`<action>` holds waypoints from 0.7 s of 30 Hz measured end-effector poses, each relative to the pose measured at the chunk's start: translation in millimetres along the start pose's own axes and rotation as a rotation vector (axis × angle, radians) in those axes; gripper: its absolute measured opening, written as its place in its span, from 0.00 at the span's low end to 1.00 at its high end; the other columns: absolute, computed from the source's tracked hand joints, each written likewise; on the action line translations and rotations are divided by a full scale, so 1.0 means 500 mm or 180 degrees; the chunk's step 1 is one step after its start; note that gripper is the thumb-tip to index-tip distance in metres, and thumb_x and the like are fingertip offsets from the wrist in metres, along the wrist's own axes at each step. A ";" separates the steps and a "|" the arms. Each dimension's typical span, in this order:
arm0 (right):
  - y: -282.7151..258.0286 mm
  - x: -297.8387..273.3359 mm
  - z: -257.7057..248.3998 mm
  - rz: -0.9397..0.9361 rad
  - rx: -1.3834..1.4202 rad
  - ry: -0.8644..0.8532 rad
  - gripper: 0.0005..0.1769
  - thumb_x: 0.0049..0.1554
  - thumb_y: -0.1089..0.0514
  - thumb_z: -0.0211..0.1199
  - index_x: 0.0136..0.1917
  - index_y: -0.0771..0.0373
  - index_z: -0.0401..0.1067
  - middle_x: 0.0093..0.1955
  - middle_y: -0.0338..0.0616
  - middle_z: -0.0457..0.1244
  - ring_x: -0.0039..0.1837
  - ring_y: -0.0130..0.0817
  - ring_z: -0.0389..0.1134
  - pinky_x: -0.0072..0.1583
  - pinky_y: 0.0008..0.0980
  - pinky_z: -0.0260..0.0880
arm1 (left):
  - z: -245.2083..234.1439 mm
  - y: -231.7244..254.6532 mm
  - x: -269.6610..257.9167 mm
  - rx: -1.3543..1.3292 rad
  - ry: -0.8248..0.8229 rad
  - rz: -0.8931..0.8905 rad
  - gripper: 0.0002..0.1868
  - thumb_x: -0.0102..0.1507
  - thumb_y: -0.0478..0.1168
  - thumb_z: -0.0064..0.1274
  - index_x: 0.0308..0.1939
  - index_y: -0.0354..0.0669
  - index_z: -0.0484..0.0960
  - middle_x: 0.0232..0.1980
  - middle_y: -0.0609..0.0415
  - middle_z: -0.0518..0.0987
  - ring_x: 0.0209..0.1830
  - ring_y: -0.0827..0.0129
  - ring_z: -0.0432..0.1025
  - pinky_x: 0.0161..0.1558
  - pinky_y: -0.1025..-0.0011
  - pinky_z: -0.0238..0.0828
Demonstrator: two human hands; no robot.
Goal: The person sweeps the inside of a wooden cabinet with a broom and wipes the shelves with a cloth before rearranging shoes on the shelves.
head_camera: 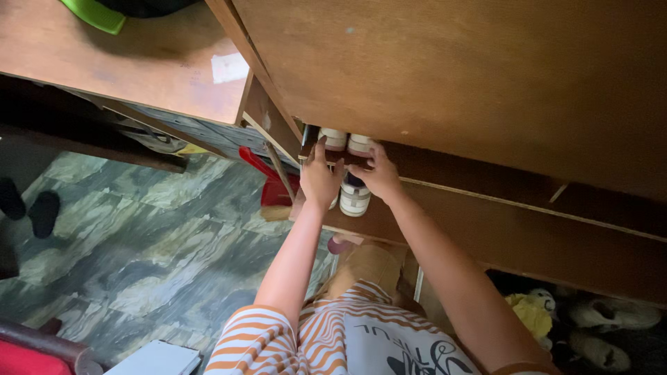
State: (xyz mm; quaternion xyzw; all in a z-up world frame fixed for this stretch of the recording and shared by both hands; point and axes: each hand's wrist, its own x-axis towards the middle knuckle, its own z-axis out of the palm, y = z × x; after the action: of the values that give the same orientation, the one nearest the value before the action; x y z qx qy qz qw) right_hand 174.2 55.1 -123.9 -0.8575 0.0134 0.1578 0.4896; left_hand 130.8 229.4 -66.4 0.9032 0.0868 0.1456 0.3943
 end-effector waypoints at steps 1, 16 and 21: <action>0.016 0.011 0.010 -0.0062 0.0161 -0.0131 0.55 0.49 0.51 0.77 0.79 0.61 0.48 0.74 0.59 0.58 0.69 0.50 0.66 0.64 0.42 0.71 | 0.010 -0.006 0.003 0.0074 0.0054 -0.0020 0.34 0.57 0.40 0.62 0.66 0.40 0.71 0.58 0.35 0.79 0.54 0.37 0.73 0.54 0.50 0.70; 0.046 -0.159 -0.177 0.0206 0.2066 0.0469 0.09 0.60 0.65 0.64 0.55 0.67 0.73 0.46 0.43 0.70 0.46 0.28 0.70 0.48 0.27 0.68 | 0.073 0.200 -0.102 -0.1471 -0.0895 0.0535 0.12 0.62 0.33 0.57 0.50 0.38 0.81 0.42 0.44 0.86 0.36 0.60 0.82 0.38 0.68 0.79; 0.027 -0.288 -0.283 -0.0062 0.2675 0.0973 0.06 0.62 0.64 0.64 0.52 0.68 0.75 0.45 0.41 0.69 0.46 0.27 0.68 0.49 0.27 0.69 | 0.099 0.318 -0.129 -0.2361 -0.1442 0.0216 0.08 0.65 0.32 0.56 0.49 0.37 0.81 0.39 0.51 0.86 0.36 0.74 0.82 0.39 0.75 0.80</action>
State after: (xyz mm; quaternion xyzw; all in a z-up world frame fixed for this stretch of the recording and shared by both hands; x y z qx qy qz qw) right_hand 71.3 -90.5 -27.7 -0.5976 0.1405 0.0054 0.7893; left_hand 93.0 70.6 6.2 0.7119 -0.0898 -0.0220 0.6961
